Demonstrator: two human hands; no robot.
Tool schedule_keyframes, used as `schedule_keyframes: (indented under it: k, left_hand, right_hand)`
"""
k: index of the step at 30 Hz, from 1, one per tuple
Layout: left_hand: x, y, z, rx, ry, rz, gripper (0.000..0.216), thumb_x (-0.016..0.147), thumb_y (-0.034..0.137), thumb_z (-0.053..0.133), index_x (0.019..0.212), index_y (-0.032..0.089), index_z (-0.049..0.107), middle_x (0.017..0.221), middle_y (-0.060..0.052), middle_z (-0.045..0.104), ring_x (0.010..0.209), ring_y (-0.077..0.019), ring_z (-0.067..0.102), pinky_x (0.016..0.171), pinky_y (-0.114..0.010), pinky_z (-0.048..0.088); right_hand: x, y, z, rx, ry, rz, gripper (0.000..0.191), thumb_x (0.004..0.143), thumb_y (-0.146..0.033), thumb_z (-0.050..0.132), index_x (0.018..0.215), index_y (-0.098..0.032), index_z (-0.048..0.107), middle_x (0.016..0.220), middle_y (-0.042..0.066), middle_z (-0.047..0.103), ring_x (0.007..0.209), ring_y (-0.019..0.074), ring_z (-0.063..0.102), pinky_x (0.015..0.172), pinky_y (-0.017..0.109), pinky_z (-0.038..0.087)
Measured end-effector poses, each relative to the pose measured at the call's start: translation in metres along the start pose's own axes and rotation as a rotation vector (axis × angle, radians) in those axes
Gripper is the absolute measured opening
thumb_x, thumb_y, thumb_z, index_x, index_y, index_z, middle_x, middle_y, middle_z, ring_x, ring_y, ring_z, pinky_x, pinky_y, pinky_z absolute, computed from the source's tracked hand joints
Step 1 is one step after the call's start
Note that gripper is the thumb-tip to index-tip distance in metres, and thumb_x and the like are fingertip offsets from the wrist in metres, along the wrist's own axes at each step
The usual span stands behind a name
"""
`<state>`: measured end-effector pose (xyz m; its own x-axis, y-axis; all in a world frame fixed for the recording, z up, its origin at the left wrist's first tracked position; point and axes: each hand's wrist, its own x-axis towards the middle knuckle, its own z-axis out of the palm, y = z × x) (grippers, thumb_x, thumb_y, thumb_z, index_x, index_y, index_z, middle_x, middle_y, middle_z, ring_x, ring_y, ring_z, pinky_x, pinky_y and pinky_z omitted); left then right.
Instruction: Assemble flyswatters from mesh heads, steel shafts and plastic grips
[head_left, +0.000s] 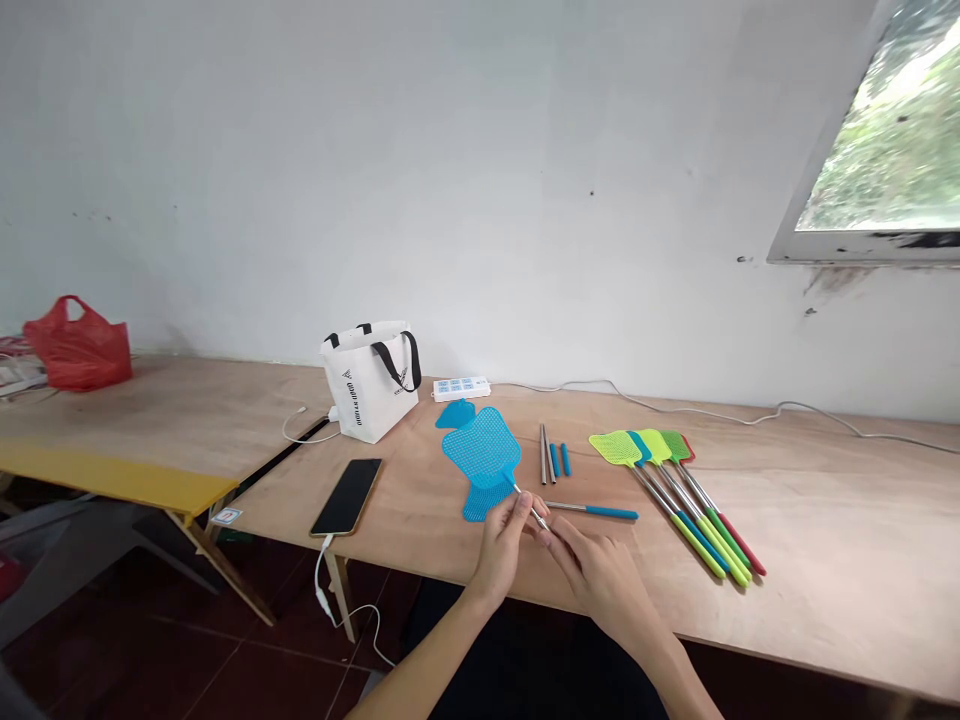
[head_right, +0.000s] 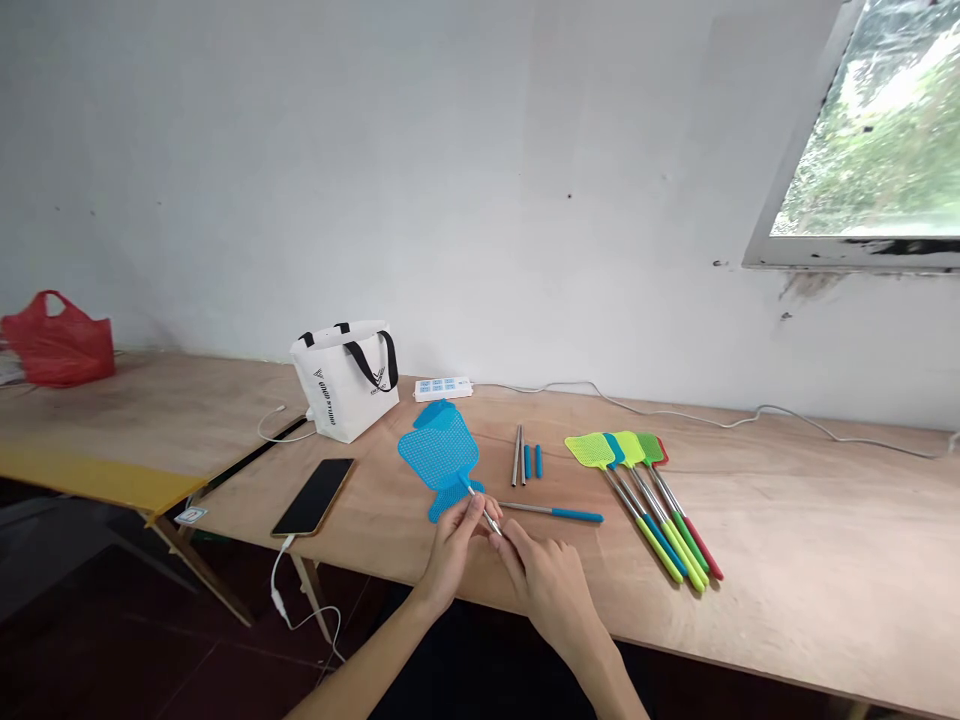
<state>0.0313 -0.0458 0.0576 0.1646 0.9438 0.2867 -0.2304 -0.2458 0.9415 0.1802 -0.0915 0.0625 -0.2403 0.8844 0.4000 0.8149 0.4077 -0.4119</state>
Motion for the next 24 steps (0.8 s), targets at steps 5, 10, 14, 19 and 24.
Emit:
schedule_keyframes:
  k: [5, 10, 14, 19, 24]
  left_hand:
    - [0.02, 0.008, -0.031, -0.159, 0.291, 0.012, 0.05, 0.086, 0.064, 0.064, 0.075, 0.015, 0.064, 0.088, -0.008, 0.064, 0.075, -0.017, 0.061, 0.056, -0.024, 0.051]
    - [0.041, 0.026, -0.075, -0.169, 0.465, 0.124, 0.045, 0.079, 0.06, 0.074, 0.078, 0.015, 0.067, 0.09, -0.008, 0.065, 0.079, -0.0178, 0.062, 0.058, -0.025, 0.052]
    - [0.048, 0.038, -0.101, -0.24, 0.613, 0.176, 0.049, 0.07, 0.061, 0.082, 0.077, 0.016, 0.064, 0.087, -0.005, 0.064, 0.07, -0.0133, 0.058, 0.054, -0.023, 0.048]
    - [0.05, 0.047, -0.119, -0.318, 0.629, 0.19, 0.051, 0.07, 0.062, 0.082, 0.078, 0.016, 0.062, 0.086, -0.003, 0.063, 0.066, -0.0111, 0.056, 0.054, -0.022, 0.046]
    - [0.048, 0.055, -0.123, -0.369, 0.573, 0.185, 0.053, 0.072, 0.066, 0.079, 0.08, 0.016, 0.063, 0.08, -0.003, 0.065, 0.062, -0.0117, 0.057, 0.051, -0.023, 0.044]
  right_hand:
    - [0.0, 0.016, -0.007, -0.09, 0.016, -0.058, 0.046, 0.108, -0.051, 0.03, 0.086, -0.027, 0.064, 0.067, 0.002, 0.07, 0.06, 0.0213, 0.068, 0.053, 0.028, 0.032]
    - [0.001, 0.06, -0.02, -0.11, 0.1, 0.027, 0.046, 0.106, -0.053, 0.032, 0.087, -0.028, 0.065, 0.073, 0.002, 0.07, 0.069, 0.0222, 0.067, 0.061, 0.029, 0.041]
    - [-0.003, 0.094, -0.04, -0.086, 0.179, 0.083, 0.043, 0.102, -0.057, 0.039, 0.086, -0.028, 0.068, 0.085, 0.003, 0.074, 0.077, 0.0228, 0.068, 0.066, 0.03, 0.047]
    - [-0.007, 0.105, -0.05, -0.01, 0.14, 0.168, 0.04, 0.099, -0.058, 0.045, 0.086, -0.03, 0.071, 0.091, 0.001, 0.076, 0.077, 0.022, 0.069, 0.064, 0.029, 0.049]
    - [-0.006, 0.098, -0.049, 0.057, 0.067, 0.168, 0.041, 0.098, -0.061, 0.045, 0.091, -0.031, 0.072, 0.089, 0.0, 0.076, 0.073, 0.0199, 0.067, 0.065, 0.027, 0.051]
